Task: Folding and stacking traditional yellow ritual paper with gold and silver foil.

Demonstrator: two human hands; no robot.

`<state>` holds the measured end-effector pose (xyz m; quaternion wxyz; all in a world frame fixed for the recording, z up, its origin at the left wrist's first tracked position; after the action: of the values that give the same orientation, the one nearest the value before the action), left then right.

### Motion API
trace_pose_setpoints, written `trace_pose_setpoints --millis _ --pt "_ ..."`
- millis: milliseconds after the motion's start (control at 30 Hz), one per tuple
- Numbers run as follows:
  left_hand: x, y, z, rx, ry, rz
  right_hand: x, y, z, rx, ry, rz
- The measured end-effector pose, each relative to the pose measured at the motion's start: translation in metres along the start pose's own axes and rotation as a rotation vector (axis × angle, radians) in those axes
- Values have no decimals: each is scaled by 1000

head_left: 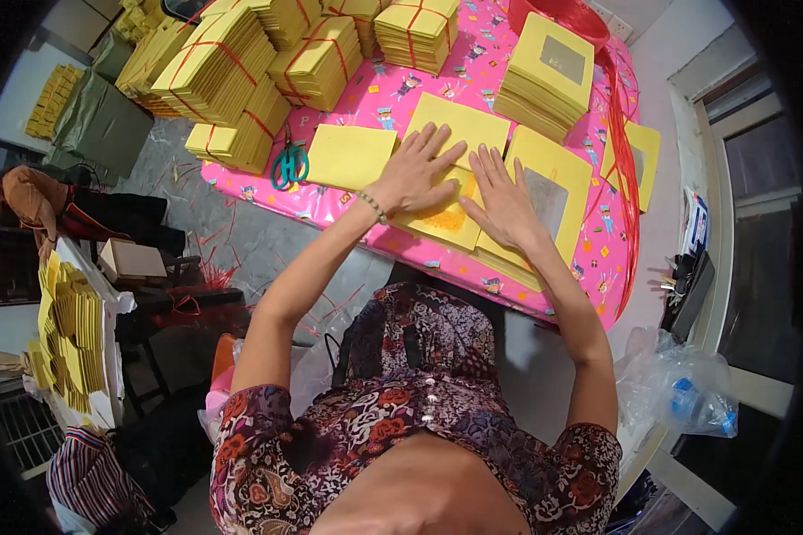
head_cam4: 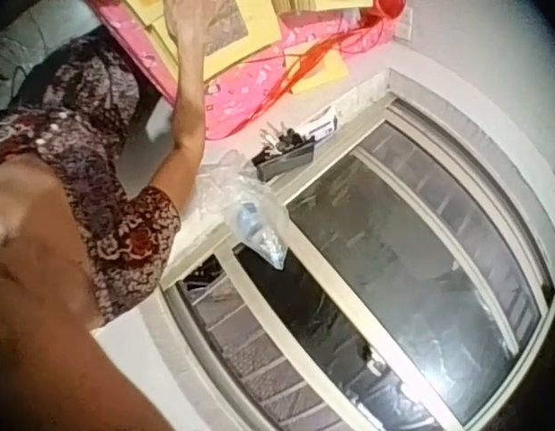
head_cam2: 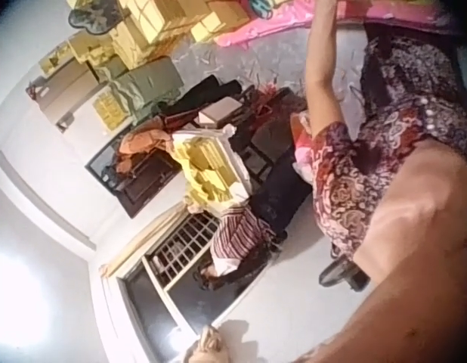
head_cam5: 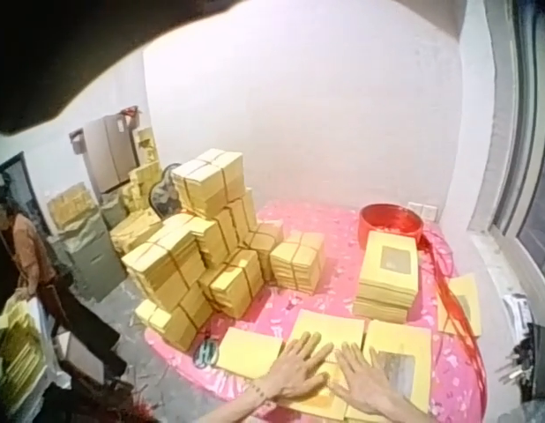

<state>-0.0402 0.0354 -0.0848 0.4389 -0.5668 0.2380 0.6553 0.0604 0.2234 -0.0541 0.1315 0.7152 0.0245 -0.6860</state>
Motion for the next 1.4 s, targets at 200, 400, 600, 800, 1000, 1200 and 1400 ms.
trace_pose_setpoints --millis 200,400,600,800,1000,1200,1400 --pt "-2 11 -8 -5 35 -23 -1 2 1 5 11 -30" --pt "2 18 -5 -32 120 -67 -4 3 7 -14 -83 -37" --pt "0 26 3 -65 148 -158 -15 -3 30 -100 -310 23" --pt "-13 23 3 -178 -362 -482 -11 -13 42 -250 -384 -95" --pt "-34 6 14 -696 -449 -588 -15 -15 39 -231 -625 -107" --pt "-25 18 20 -791 -482 -1678 -25 13 46 -320 -651 -174" --pt "-55 37 -29 -816 -617 -1619 -37 49 62 -467 -664 -110"
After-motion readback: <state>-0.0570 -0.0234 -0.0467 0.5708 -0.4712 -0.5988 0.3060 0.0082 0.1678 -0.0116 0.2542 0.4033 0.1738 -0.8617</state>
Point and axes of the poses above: each hand's wrist, its own z-axis towards the middle knuckle, its own x-axis out of the palm, y = z × x, the point moved 1 cm from there along z, towards the middle knuckle, and after that the axes turned 3 degrees about z, right-handed, at the moved point
